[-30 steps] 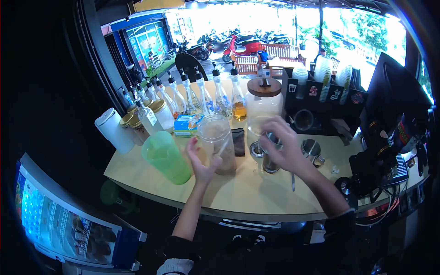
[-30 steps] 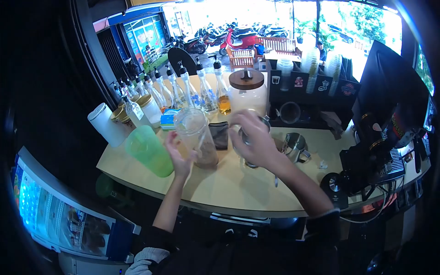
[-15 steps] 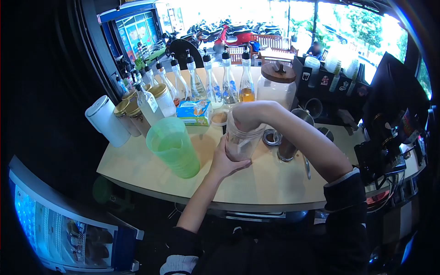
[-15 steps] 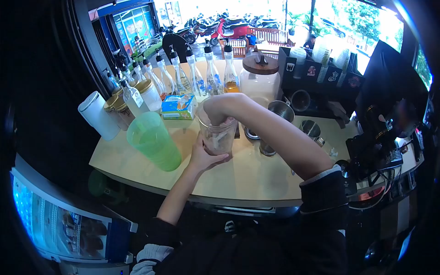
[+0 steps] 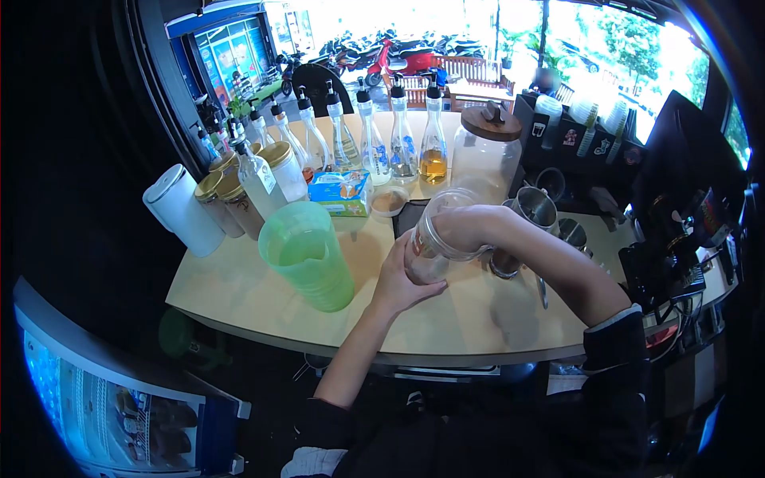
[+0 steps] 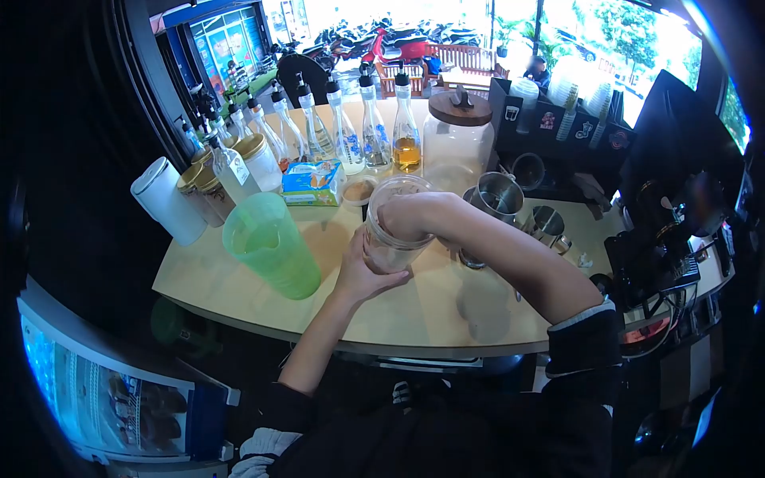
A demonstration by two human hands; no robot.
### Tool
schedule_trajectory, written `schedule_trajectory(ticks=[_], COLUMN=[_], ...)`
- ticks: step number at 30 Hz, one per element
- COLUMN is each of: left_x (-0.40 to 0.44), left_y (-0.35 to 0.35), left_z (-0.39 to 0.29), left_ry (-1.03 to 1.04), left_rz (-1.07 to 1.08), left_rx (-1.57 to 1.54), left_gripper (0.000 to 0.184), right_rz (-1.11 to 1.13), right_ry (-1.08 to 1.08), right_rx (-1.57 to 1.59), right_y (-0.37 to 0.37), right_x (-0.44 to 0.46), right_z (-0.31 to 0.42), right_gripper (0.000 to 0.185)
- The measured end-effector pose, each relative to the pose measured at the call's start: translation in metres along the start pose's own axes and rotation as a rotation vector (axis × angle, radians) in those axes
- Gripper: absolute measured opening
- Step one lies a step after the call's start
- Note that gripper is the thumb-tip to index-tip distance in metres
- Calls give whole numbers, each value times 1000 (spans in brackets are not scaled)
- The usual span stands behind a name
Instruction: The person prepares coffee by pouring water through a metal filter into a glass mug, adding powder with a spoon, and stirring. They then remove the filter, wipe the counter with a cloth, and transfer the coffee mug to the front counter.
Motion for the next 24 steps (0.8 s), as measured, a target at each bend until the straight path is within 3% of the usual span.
schedule_trajectory(ticks=[4, 6, 10, 19, 24], left_x=[0, -1, -1, 0, 0], left_y=[1, 0, 0, 2, 2], left_z=[2, 2, 0, 6, 5], left_ry=[14, 4, 22, 6, 2], left_rz=[3, -13, -5, 7, 16], left_rx=[-4, 8, -14, -11, -18], left_gripper=[98, 98, 99, 100, 100], right_rz=[-8, 10, -5, 81, -72], right_ry=[0, -142, -55, -62, -138], right_rx=[41, -26, 41, -139, 34], right_y=[-13, -15, -11, -33, -54], right_x=[-8, -9, -9, -19, -25], right_z=[10, 20, 12, 21, 22], right_gripper=[26, 25, 25, 20, 22])
Point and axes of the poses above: each hand's wrist, its own x-axis towards the middle knuckle, its own y-axis out of the palm, z = x × y, the point moved 8 cm from there along x, towards the middle knuckle, and after that the axes turned 14 degrees about -z, right-handed, at the moved point
